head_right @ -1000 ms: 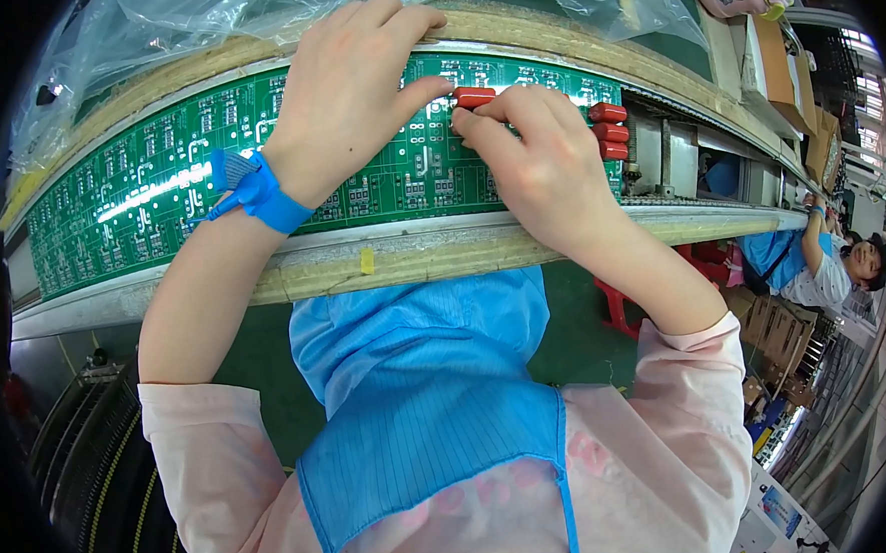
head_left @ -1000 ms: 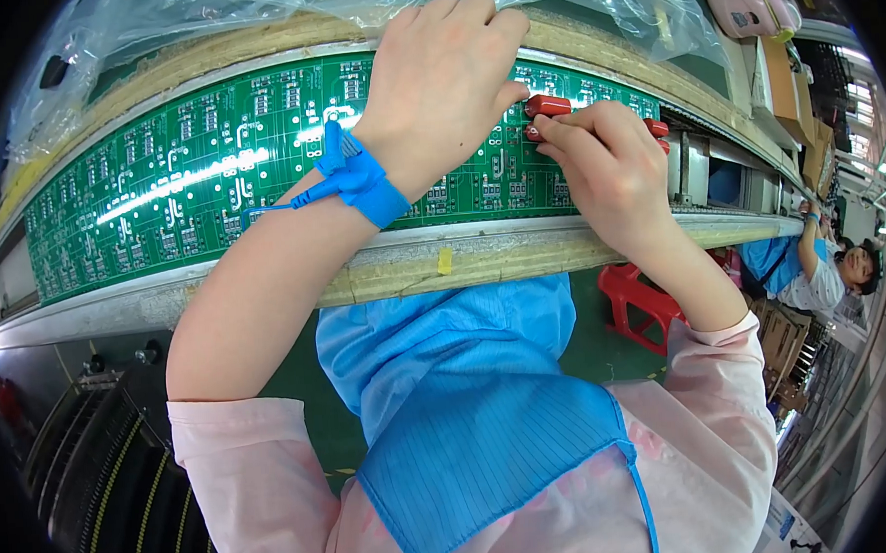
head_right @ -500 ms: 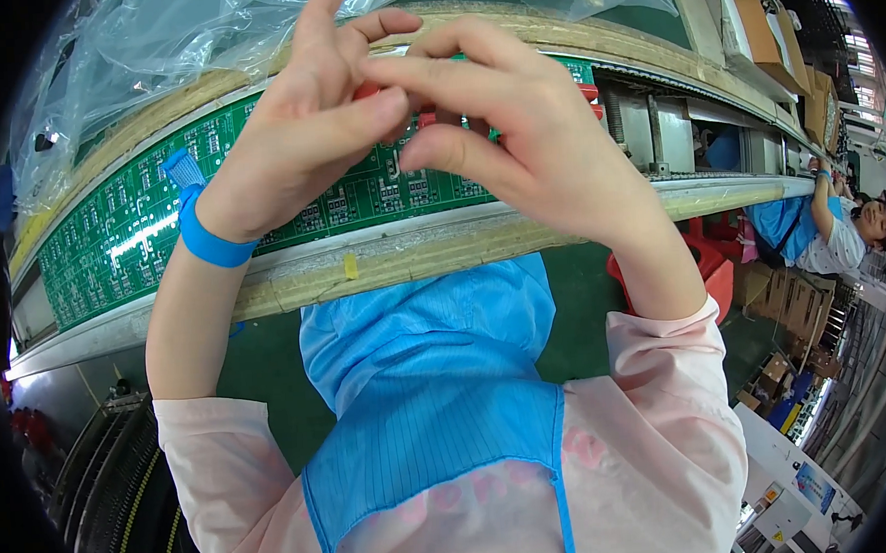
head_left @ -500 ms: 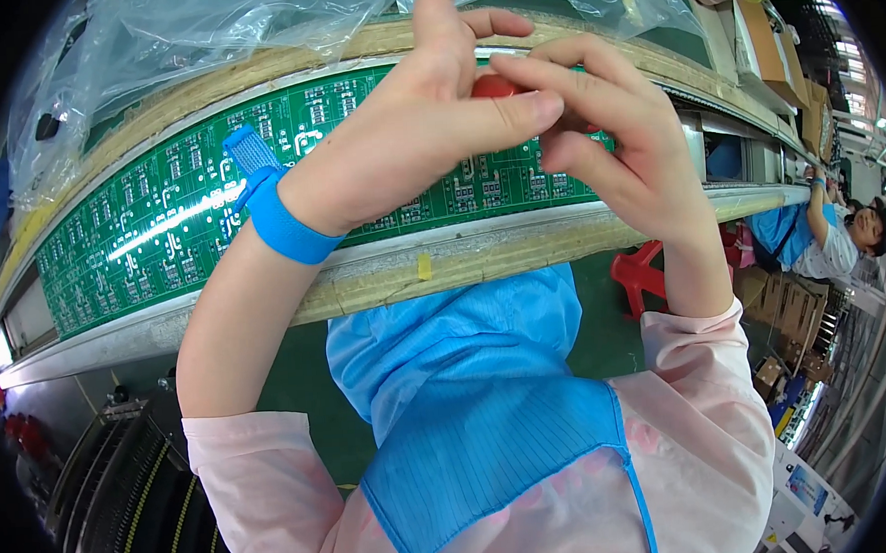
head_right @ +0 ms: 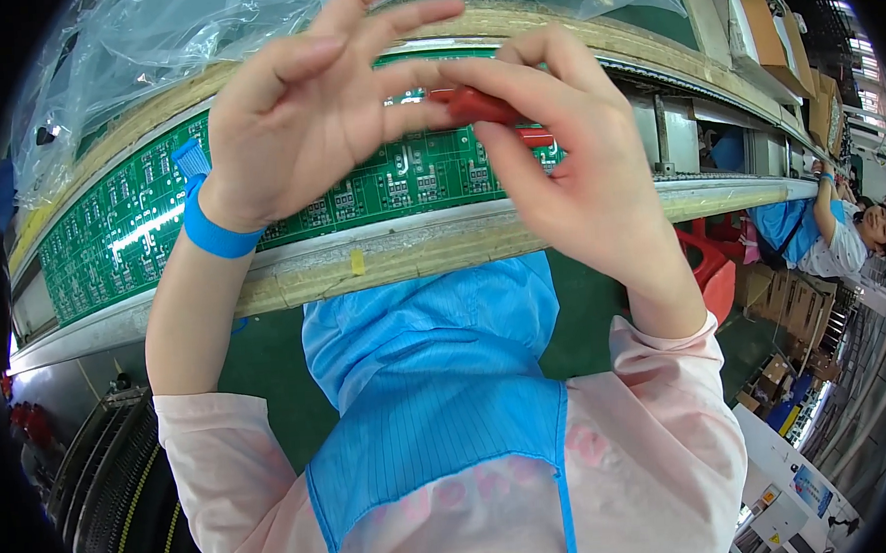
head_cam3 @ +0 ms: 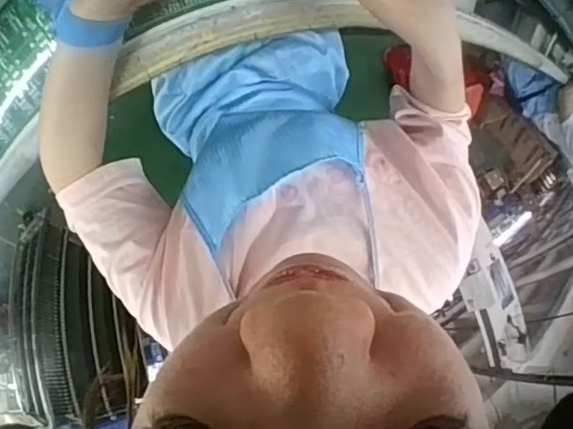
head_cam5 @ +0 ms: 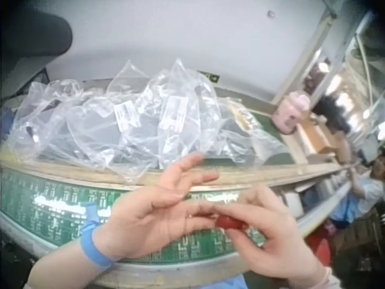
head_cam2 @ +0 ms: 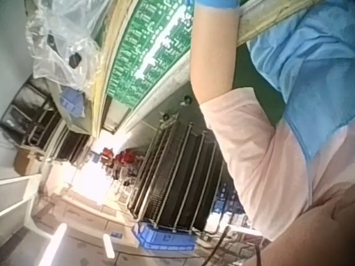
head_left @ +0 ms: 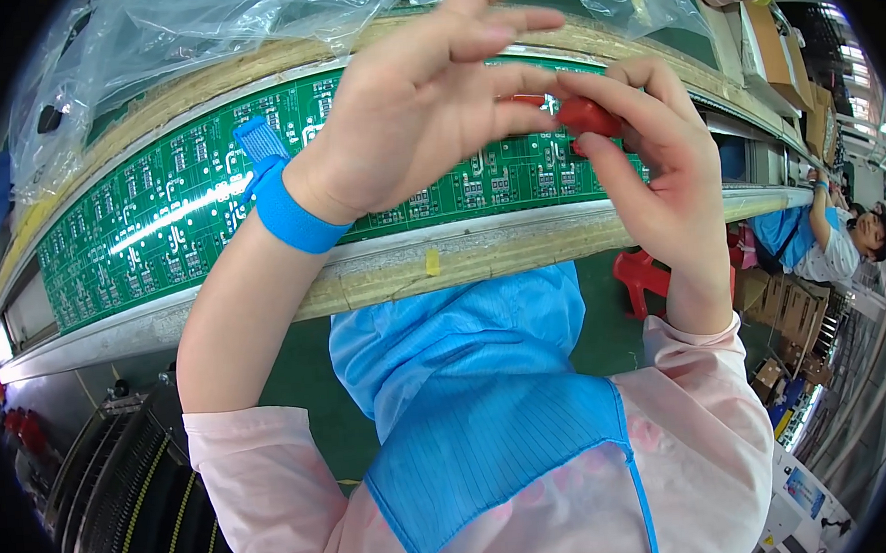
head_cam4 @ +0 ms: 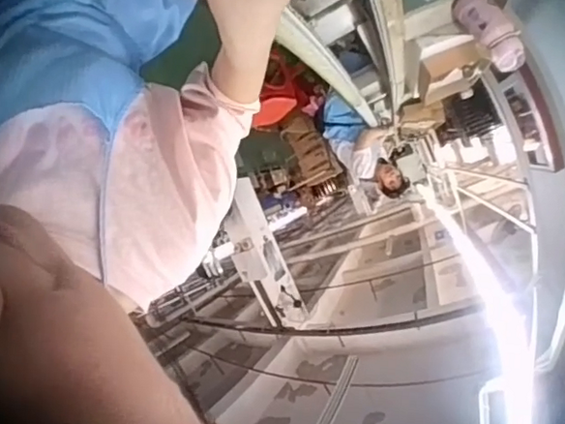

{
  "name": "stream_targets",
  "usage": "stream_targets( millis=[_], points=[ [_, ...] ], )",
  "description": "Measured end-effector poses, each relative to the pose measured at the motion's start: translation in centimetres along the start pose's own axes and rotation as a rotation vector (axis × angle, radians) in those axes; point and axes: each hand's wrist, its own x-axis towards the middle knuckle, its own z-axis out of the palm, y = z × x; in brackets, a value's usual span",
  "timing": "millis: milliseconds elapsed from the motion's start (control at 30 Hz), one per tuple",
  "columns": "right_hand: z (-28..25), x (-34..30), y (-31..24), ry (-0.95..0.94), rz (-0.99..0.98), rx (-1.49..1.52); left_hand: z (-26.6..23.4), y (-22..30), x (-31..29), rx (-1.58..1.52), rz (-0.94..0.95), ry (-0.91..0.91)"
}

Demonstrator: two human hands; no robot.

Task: The person places red electronic components onto a printed circuit board strip by hand.

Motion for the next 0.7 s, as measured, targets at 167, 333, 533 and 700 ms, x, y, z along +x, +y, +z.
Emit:
stream_targets(
  millis=[167, 333, 533, 700],
  points=[
    [0.8, -1.6, 2.4, 0.169, 0.067, 0.134, 2.0, 0.6, 0.7, 1.851, 0.362, 0.298],
    [1.8, -2.6, 3.5, 0.121, -0.085, -0.215, -1.4, 0.2, 1.1, 2.35, 0.402, 0.167],
    [4.1, -3.8, 2.7, 0.225, -0.18, -0.202, -3.3, -1.5, 0.5, 2.657, 0.652, 0.198],
    [5.2, -3.1, 1.3, 0.036, -0.113, -0.228, -1.3, -0.7, 0.7, 2.417, 0.246, 0.159]
  ],
)
